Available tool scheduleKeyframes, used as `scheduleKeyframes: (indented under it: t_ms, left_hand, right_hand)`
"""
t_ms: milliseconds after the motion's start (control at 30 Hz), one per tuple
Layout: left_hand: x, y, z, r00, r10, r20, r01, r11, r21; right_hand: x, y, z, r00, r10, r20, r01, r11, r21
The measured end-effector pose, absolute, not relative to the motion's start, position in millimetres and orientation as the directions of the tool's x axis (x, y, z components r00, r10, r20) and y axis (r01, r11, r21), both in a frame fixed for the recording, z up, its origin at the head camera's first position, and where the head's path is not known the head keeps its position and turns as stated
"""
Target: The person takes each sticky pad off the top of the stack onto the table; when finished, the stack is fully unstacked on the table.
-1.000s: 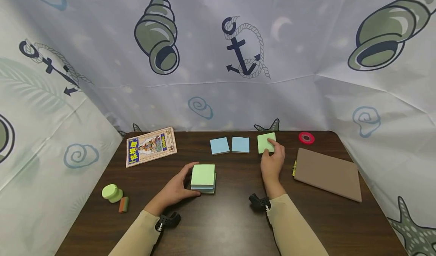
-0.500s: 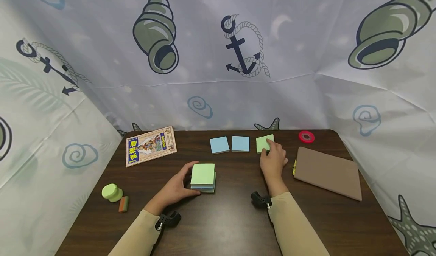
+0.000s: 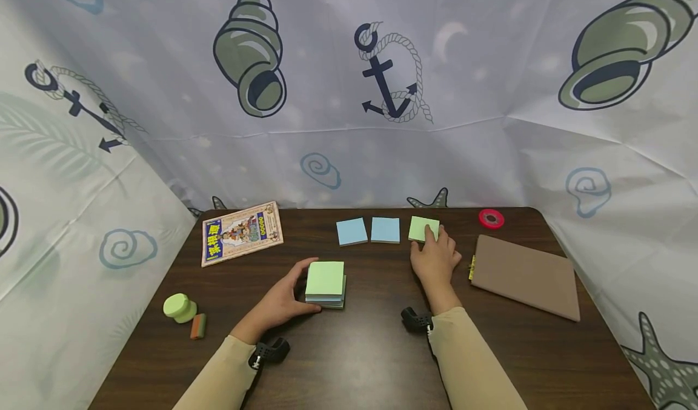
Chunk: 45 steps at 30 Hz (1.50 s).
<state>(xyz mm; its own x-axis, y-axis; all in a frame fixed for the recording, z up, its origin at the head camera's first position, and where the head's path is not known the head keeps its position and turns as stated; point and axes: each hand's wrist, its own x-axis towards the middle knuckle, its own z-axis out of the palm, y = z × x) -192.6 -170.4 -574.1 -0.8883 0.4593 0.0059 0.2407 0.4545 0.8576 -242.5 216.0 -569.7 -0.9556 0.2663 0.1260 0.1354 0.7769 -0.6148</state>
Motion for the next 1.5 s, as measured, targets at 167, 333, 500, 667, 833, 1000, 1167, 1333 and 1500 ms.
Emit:
scheduleKeyframes:
  t_ms: [167,333,500,667,833,1000,1167,1333,1500]
  left_hand:
    - [-193,-170,-573,-0.887,0.462,0.006,0.241,0.452,0.859]
    - [-192,-170,-572,-0.886,0.463,0.012,0.244,0.445,0.862]
    - [-191,-170,-571,-0.884,0.467,0.013,0.248,0.445,0.86]
    - [-192,-170,-571,-0.884,0.468,0.002,0.236,0.443,0.865]
    - [-193,-170,-570,-0.883,0.469,0.014,0.247,0.44,0.863]
    - [-191,-169,-569,-0.884,0.466,0.026,0.258,0.442,0.859]
    - [-191,-169,-567,-0.886,0.465,0.009,0.242,0.444,0.863]
    - [-190,-169,-567,-0.885,0.466,0.011,0.245,0.446,0.861]
    - [-191,-169,-568,-0.885,0.465,0.005,0.241,0.449,0.861]
  right_hand:
    - [-242,215,-569,-0.957,0.266,0.113,0.143,0.776,-0.614]
    - [-243,215,-570,-0.944,0.291,0.156,0.12,0.742,-0.66]
    - [-246,215,-575,-0.899,0.361,0.247,0.057,0.658,-0.751]
    - [-247,211,-574,-0.849,0.388,0.358,-0.147,0.478,-0.866]
    - [-244,201,-569,-0.855,0.324,0.405,-0.356,0.201,-0.912]
    - [-239,188,-568,-0.888,0.228,0.398,-0.403,0.03,-0.915]
    - [-234,174,-569,-0.911,0.161,0.379,-0.385,-0.008,-0.923]
    - [-228,159,-569,-0.918,0.07,0.389,-0.391,-0.003,-0.921]
    - [-218,141,-566,-0.919,-0.064,0.39,-0.389,-0.025,-0.921]
